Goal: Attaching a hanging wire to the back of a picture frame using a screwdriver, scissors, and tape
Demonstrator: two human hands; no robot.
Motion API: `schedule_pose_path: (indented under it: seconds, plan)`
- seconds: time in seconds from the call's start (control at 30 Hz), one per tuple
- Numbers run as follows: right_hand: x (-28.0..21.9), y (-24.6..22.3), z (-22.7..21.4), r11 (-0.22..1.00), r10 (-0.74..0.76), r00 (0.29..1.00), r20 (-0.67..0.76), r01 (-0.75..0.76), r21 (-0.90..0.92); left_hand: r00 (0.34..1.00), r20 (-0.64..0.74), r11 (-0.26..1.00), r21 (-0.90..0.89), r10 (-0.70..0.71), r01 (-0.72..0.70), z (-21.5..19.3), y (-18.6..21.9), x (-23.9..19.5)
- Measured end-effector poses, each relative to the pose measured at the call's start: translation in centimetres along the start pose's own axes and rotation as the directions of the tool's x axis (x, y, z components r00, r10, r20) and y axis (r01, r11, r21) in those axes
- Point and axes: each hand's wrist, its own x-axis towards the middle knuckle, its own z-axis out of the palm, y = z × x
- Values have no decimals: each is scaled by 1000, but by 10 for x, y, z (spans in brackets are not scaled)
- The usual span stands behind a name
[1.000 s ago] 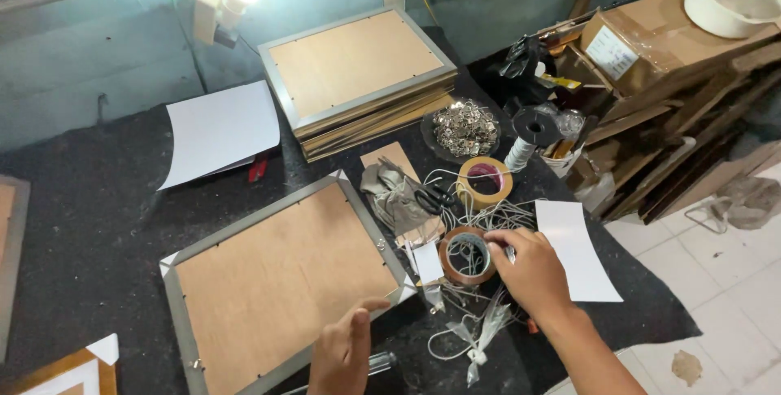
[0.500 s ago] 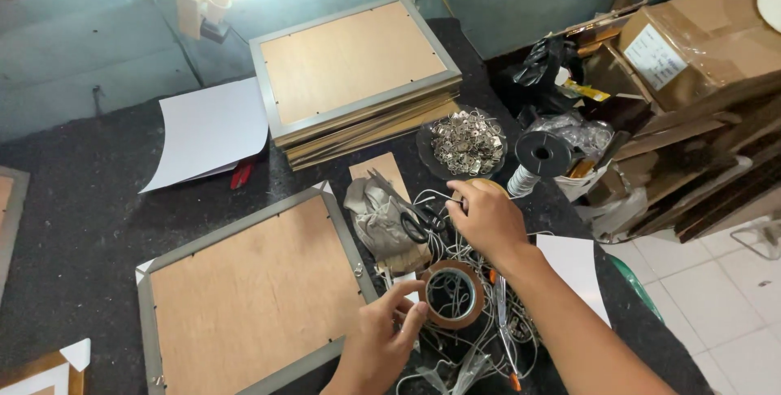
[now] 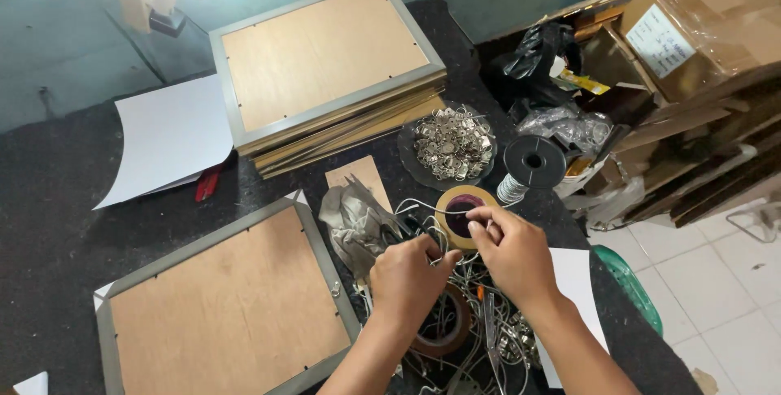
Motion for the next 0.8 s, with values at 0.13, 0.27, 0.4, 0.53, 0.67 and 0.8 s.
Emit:
schedule_pose_path:
  seconds: [0.13,0.27,0.4,0.53,0.67,0.8]
  plan:
    - [-5,21,11,999,9,998,-64,-7,39,1000,8,996,-89,26,-25,11,3,13]
    - [-9,29,12,989,89,995,-53,-82,122,995,-89,967,-247,37,-58,16,-4,14]
    - [-15,15,6,942,158,987,-38,-139,307,975,-205,677,-706,85,-207,-21,10,-7]
    - [-35,-34,-8,893,34,994,-108,19,450,919,-335,543,-742,207,-393,-57,11,-22]
    - [-53,-66,-12,755,-382,924,19,301,582,854,-433,390,-761,289,-518,-95,24,-55]
    - [-59,-67,-2,755,-296,943,152,133,642,909,-391,325,-849,143,-416,-134,31,-92]
